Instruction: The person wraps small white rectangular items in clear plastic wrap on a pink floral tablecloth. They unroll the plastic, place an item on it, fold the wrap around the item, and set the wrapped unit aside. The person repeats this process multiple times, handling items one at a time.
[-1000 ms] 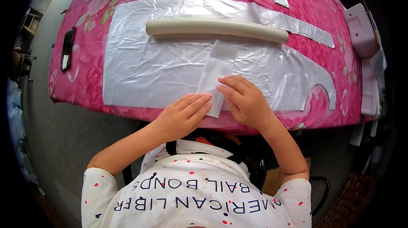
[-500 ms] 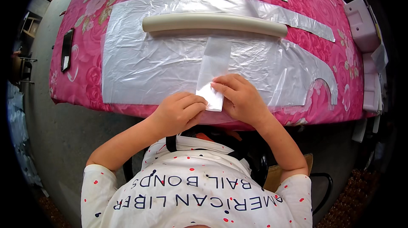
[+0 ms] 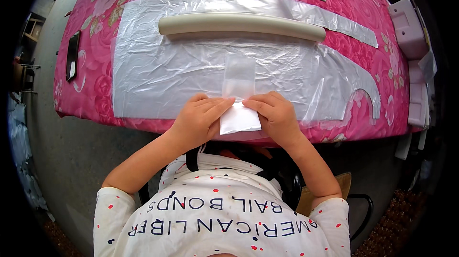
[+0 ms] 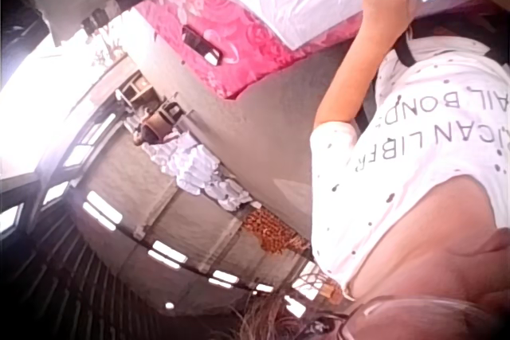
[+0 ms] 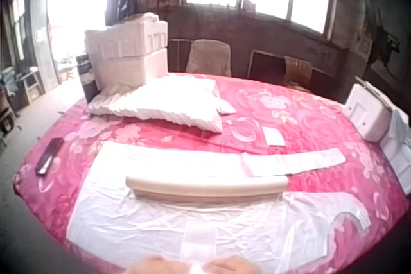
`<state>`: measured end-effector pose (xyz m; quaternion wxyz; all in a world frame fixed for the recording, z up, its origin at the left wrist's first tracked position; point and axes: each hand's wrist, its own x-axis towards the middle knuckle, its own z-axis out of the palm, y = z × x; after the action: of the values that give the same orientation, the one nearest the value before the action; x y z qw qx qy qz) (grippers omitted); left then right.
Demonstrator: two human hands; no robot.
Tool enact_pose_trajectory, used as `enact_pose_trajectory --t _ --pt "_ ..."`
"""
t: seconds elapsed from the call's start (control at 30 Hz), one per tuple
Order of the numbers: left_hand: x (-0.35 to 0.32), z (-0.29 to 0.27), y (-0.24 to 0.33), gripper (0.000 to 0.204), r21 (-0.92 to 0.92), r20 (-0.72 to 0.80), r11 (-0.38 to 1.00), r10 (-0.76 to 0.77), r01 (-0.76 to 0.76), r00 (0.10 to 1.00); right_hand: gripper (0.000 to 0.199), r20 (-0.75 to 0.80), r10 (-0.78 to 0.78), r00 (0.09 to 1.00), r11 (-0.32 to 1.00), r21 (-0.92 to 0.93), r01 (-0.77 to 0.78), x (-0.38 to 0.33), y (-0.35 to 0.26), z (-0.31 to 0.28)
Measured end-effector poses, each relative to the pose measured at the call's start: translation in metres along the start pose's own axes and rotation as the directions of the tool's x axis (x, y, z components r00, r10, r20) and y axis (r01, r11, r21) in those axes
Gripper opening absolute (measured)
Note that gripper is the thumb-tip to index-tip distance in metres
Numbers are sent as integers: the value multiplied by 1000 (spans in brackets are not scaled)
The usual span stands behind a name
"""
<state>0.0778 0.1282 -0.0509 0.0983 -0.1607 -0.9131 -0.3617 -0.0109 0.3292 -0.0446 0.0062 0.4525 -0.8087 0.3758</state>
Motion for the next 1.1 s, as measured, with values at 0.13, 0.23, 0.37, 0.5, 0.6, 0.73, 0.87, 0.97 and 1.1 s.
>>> enact_pose_trajectory --t 0.13,0.23,0.37,0.5,0.6,0.73,0.87,0.97,1.1 --pt "11 5 4 42 -92 -47 938 -340 335 939 14 50 413 909 900 134 -416 10 -6 -3" --pt "31 -2 5 52 -272 3 812 -536 516 844 20 192 649 737 702 222 -676 27 -1 -6" --pt "49 -17 10 65 -239 156 691 -666 682 730 24 327 698 637 615 181 -767 44 4 -11" --pt "41 7 -1 74 291 -185 945 -99 150 978 25 384 705 596 585 160 -795 48 9 -11" --pt "50 25 5 84 321 -35 945 -58 66 998 25 391 698 600 591 158 -791 49 14 -11" --pt "49 39 4 100 362 42 925 -134 110 990 26 403 715 571 548 183 -816 48 15 -9" --pt "47 45 0 109 354 48 930 -125 100 991 25 349 718 603 585 169 -794 45 9 -7" --pt "47 47 -1 114 293 41 951 -120 103 992 23 233 696 680 692 37 -721 41 3 -7" --pt "47 49 -3 114 331 40 937 -131 111 991 21 134 665 735 745 -194 -639 35 -9 -13"
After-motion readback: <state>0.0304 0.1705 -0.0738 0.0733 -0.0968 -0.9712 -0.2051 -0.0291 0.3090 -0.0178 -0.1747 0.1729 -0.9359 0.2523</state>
